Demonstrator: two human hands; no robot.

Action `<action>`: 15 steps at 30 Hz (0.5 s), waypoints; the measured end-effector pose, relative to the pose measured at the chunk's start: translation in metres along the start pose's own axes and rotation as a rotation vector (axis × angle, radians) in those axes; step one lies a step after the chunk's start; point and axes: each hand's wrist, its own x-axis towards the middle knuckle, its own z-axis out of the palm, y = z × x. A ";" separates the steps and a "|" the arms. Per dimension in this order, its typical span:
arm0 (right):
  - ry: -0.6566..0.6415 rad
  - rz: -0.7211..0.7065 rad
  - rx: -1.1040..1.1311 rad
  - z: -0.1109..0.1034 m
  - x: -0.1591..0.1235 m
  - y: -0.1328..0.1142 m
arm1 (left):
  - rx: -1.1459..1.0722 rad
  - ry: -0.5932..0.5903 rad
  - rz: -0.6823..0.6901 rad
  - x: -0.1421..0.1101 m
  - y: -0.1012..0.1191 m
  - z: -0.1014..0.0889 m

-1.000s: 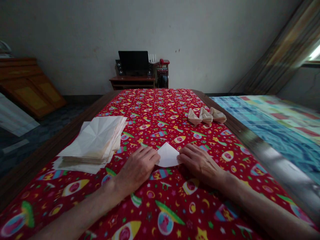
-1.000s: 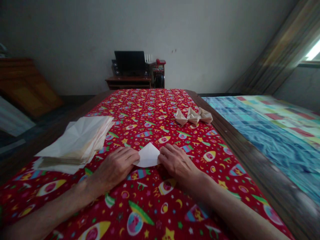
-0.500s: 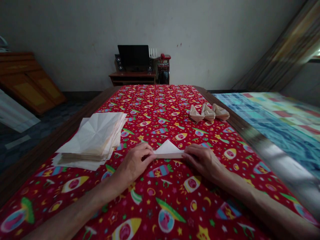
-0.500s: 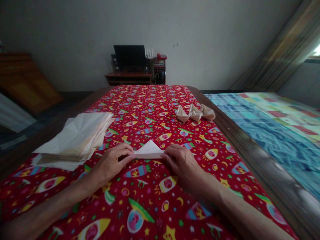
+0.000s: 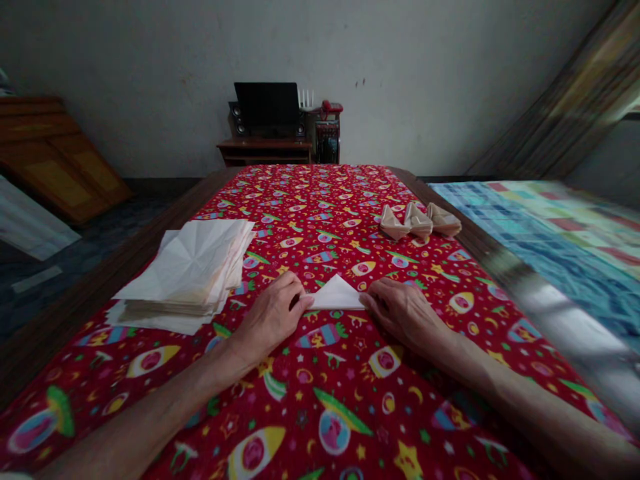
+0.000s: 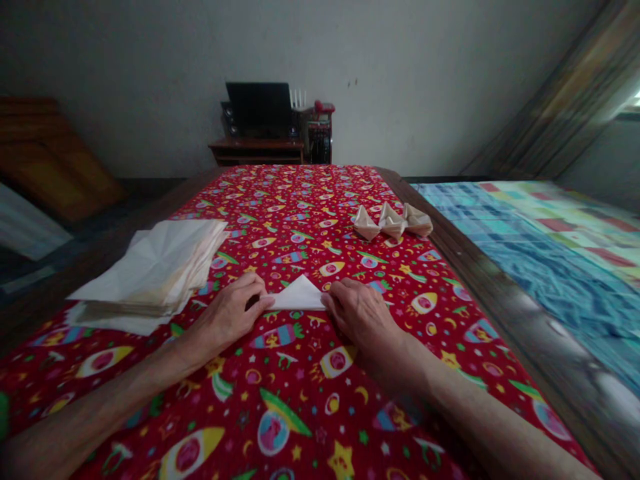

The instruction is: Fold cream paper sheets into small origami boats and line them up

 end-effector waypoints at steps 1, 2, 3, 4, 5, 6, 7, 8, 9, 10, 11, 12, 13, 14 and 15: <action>-0.003 0.000 -0.004 0.000 0.000 0.000 | -0.002 -0.001 -0.002 0.001 0.000 0.000; -0.006 0.001 -0.009 -0.001 0.001 -0.001 | -0.005 0.001 -0.006 0.001 -0.001 0.000; -0.010 0.004 -0.011 -0.001 0.001 -0.001 | -0.008 0.000 -0.013 0.002 -0.002 0.001; -0.017 0.008 -0.012 -0.002 0.002 -0.002 | -0.007 0.002 -0.022 0.002 -0.002 0.001; -0.025 0.013 -0.013 -0.002 0.002 -0.002 | -0.004 0.009 -0.032 0.002 -0.003 0.002; -0.029 0.020 -0.013 -0.002 0.002 -0.002 | 0.004 0.020 -0.040 0.002 -0.002 0.002; -0.030 0.024 -0.012 -0.002 0.003 -0.002 | 0.018 0.034 -0.043 0.002 -0.001 0.002; -0.029 0.024 -0.011 -0.001 0.003 -0.002 | 0.039 0.050 -0.036 0.001 0.001 0.002; -0.026 0.019 -0.008 -0.001 0.003 -0.001 | 0.072 0.068 -0.019 0.001 0.003 0.002; -0.022 0.013 -0.005 0.000 0.003 0.000 | 0.117 0.080 0.013 0.000 0.006 0.001; -0.017 0.008 -0.004 0.001 0.003 0.001 | 0.168 0.080 0.062 -0.001 0.010 0.000; -0.011 0.009 -0.006 0.001 0.003 0.001 | 0.218 0.070 0.126 -0.001 0.014 0.000; -0.005 0.013 -0.011 0.002 0.003 0.001 | 0.256 0.053 0.201 -0.002 0.017 0.000; 0.001 0.018 -0.014 0.002 0.002 0.001 | 0.280 0.030 0.280 -0.003 0.020 0.000; 0.004 0.021 -0.015 0.002 0.002 0.001 | 0.288 0.004 0.348 -0.004 0.023 0.001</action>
